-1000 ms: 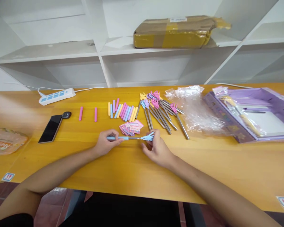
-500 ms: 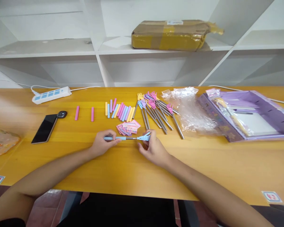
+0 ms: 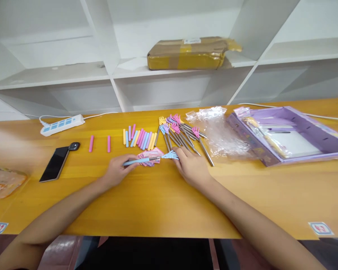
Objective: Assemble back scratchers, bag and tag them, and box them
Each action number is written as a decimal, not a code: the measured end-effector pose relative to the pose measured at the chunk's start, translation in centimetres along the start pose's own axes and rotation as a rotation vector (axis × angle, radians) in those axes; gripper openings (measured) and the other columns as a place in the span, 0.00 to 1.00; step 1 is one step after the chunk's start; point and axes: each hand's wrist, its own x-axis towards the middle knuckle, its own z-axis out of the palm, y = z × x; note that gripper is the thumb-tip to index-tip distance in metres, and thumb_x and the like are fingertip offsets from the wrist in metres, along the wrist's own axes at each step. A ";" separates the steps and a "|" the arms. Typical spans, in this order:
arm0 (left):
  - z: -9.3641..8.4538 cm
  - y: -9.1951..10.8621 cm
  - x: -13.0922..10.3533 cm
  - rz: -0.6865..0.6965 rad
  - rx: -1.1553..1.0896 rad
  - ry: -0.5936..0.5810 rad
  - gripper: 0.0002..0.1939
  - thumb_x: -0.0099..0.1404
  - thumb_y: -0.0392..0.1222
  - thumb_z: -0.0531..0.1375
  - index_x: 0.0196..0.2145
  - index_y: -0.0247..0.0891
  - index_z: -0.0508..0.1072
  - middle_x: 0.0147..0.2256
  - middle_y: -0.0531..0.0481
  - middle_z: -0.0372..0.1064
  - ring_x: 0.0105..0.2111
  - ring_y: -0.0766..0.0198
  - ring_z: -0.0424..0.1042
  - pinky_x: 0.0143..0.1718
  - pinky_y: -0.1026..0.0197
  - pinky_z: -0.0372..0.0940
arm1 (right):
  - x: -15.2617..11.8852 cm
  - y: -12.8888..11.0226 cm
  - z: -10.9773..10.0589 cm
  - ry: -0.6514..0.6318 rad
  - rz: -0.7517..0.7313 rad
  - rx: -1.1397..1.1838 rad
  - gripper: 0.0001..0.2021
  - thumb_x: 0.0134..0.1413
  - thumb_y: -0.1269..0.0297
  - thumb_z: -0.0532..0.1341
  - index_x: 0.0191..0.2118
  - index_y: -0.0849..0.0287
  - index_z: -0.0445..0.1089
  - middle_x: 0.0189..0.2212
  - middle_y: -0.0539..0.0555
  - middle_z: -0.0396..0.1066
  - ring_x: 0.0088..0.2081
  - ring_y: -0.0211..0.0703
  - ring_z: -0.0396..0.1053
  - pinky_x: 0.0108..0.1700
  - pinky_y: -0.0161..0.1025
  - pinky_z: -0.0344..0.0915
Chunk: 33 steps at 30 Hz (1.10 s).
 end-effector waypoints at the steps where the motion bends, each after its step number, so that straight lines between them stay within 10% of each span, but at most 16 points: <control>1: -1.0 1.1 0.5 0.101 0.138 -0.011 0.13 0.75 0.53 0.63 0.44 0.42 0.81 0.35 0.45 0.77 0.35 0.58 0.73 0.39 0.59 0.64 | 0.5 -0.7 -1.1 0.041 -0.019 -0.045 0.17 0.75 0.56 0.52 0.58 0.55 0.73 0.45 0.61 0.77 0.35 0.49 0.71 0.34 0.41 0.55; 8: -9.1 11.8 2.6 0.364 0.746 0.003 0.12 0.80 0.43 0.56 0.44 0.41 0.79 0.35 0.47 0.71 0.34 0.56 0.67 0.37 0.57 0.59 | 4.1 -6.6 -12.5 0.284 -0.163 -0.300 0.19 0.77 0.67 0.49 0.60 0.56 0.73 0.37 0.61 0.73 0.33 0.45 0.64 0.33 0.43 0.42; 12: -11.2 14.9 1.2 0.425 0.772 0.111 0.11 0.81 0.41 0.55 0.48 0.42 0.78 0.35 0.49 0.72 0.35 0.58 0.69 0.37 0.58 0.60 | 3.3 -8.1 -15.1 0.358 -0.209 -0.370 0.18 0.79 0.58 0.51 0.62 0.59 0.70 0.42 0.61 0.76 0.33 0.45 0.65 0.32 0.42 0.45; 24: -10.2 13.0 3.2 0.527 0.900 0.149 0.13 0.81 0.38 0.55 0.59 0.44 0.73 0.38 0.50 0.75 0.35 0.62 0.72 0.35 0.59 0.63 | 5.4 -7.3 -13.5 0.396 -0.459 -0.429 0.12 0.79 0.67 0.52 0.50 0.62 0.73 0.33 0.52 0.72 0.29 0.38 0.61 0.32 0.40 0.45; 33: -9.9 12.4 4.2 0.643 0.963 0.222 0.05 0.80 0.35 0.58 0.49 0.41 0.74 0.28 0.54 0.67 0.29 0.62 0.62 0.31 0.57 0.56 | 6.5 -5.5 -13.3 0.433 -0.534 -0.411 0.10 0.76 0.70 0.56 0.40 0.60 0.73 0.30 0.50 0.69 0.29 0.36 0.57 0.33 0.39 0.47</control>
